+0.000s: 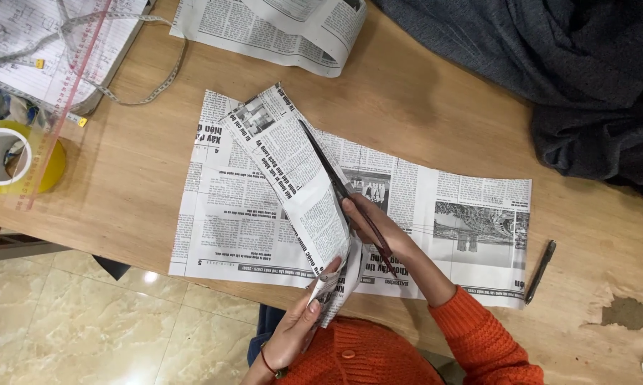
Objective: The person uses scissors to cut a newspaper into strips on a wooden table. They repeatedly cut along the length of the paper, separate the cut pieces, and continue cutting additional sections.
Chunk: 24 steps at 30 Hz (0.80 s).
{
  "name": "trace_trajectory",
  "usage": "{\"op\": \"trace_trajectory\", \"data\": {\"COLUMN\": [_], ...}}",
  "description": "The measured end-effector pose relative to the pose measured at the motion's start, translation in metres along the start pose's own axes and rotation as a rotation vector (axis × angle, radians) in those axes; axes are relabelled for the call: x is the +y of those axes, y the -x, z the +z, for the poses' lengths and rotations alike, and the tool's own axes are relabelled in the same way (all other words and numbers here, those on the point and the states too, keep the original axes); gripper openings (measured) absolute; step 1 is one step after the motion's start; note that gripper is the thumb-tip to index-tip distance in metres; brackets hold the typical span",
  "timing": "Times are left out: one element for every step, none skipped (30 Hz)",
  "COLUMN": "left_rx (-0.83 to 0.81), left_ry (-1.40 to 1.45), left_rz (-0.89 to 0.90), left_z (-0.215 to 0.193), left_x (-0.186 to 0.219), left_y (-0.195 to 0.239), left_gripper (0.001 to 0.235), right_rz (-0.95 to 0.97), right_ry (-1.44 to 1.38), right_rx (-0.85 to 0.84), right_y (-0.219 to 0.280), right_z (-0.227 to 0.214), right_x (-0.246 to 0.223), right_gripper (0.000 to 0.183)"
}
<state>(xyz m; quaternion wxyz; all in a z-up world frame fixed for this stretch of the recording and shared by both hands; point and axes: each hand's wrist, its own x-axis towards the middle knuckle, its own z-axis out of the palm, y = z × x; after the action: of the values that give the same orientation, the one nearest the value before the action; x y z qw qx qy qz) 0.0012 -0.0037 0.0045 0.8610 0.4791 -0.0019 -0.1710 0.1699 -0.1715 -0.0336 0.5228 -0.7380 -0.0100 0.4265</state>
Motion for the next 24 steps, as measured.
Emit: {"op": "trace_trajectory", "data": {"left_rx": [-0.003,-0.001,-0.005,-0.010,-0.009,-0.020,-0.030,-0.030,-0.035,-0.039,-0.038,-0.035,-0.032,-0.031,-0.038,-0.045,-0.044,-0.044,-0.045,-0.044,-0.058,-0.074,-0.074,-0.078], "left_ry": [0.013,0.013,0.024,0.033,0.033,-0.011,-0.055,-0.055,-0.084,-0.112,-0.113,-0.120,-0.128,-0.127,-0.137,-0.147,-0.147,-0.156,-0.164,-0.164,-0.165,-0.166,-0.166,-0.147], "left_rz": [0.007,0.007,0.021,0.036,0.036,0.058,0.080,0.080,0.057,0.034,0.035,0.031,0.027,0.027,0.027,0.028,0.029,0.030,0.031,0.031,0.026,0.020,0.020,0.030], "left_z": [0.001,0.000,0.000,0.000,-0.001,-0.003,-0.004,-0.004,-0.004,-0.004,-0.004,-0.004,-0.004,-0.003,-0.003,-0.003,-0.003,-0.002,-0.002,-0.002,-0.001,-0.001,-0.001,0.000], "left_x": [0.001,-0.001,-0.002,-0.003,-0.005,-0.007,-0.010,-0.008,-0.007,-0.006,-0.005,-0.005,-0.004,-0.004,-0.003,-0.003,-0.002,0.000,0.001,0.001,0.002,0.003,0.003,0.002], "left_y": [0.000,0.000,0.001,0.001,0.002,0.002,0.003,0.003,0.003,0.003,0.003,0.003,0.003,0.004,0.004,0.004,0.003,0.003,0.003,0.003,0.003,0.002,0.002,0.001], "left_gripper": [0.070,0.070,0.069,0.069,0.069,0.064,0.060,0.060,0.063,0.065,0.065,0.064,0.063,0.063,0.062,0.061,0.061,0.061,0.062,0.062,0.064,0.065,0.065,0.065], "right_rz": [-0.003,-0.003,-0.035,-0.068,-0.068,-0.037,-0.006,-0.006,0.047,0.098,0.098,0.067,0.036,0.037,0.032,0.027,0.027,0.003,-0.021,-0.020,0.010,0.040,0.040,0.042], "right_ry": [-0.058,-0.058,-0.068,-0.079,-0.078,-0.041,-0.004,-0.004,0.012,0.030,0.031,0.040,0.048,0.049,0.016,-0.018,-0.017,0.005,0.026,0.026,0.040,0.054,0.054,0.091], "right_rx": [-0.017,-0.019,-0.030,-0.040,-0.041,-0.015,0.010,0.010,0.026,0.040,0.040,0.038,0.036,0.036,0.033,0.030,0.029,0.031,0.033,0.032,0.049,0.067,0.067,0.074], "right_y": [-0.001,-0.003,-0.004,-0.006,-0.004,-0.002,-0.001,0.002,0.004,0.005,0.003,0.001,-0.001,-0.001,-0.002,-0.003,-0.003,-0.003,-0.003,-0.003,-0.003,-0.003,-0.004,-0.004], "right_z": [-0.001,-0.001,-0.001,-0.001,0.000,0.002,0.003,0.004,0.005,0.007,0.006,0.006,0.005,0.006,0.006,0.006,0.006,0.006,0.006,0.007,0.008,0.009,0.009,0.009], "right_x": [0.003,0.005,0.008,0.010,0.003,-0.003,-0.010,-0.018,-0.026,-0.034,-0.031,-0.027,-0.024,-0.023,-0.023,-0.023,-0.024,-0.024,-0.023,-0.026,-0.028,-0.031,-0.034,-0.037], "right_gripper": [0.072,0.072,0.064,0.056,0.056,0.061,0.065,0.065,0.069,0.074,0.074,0.069,0.065,0.065,0.065,0.065,0.065,0.066,0.067,0.067,0.071,0.075,0.075,0.076]}}
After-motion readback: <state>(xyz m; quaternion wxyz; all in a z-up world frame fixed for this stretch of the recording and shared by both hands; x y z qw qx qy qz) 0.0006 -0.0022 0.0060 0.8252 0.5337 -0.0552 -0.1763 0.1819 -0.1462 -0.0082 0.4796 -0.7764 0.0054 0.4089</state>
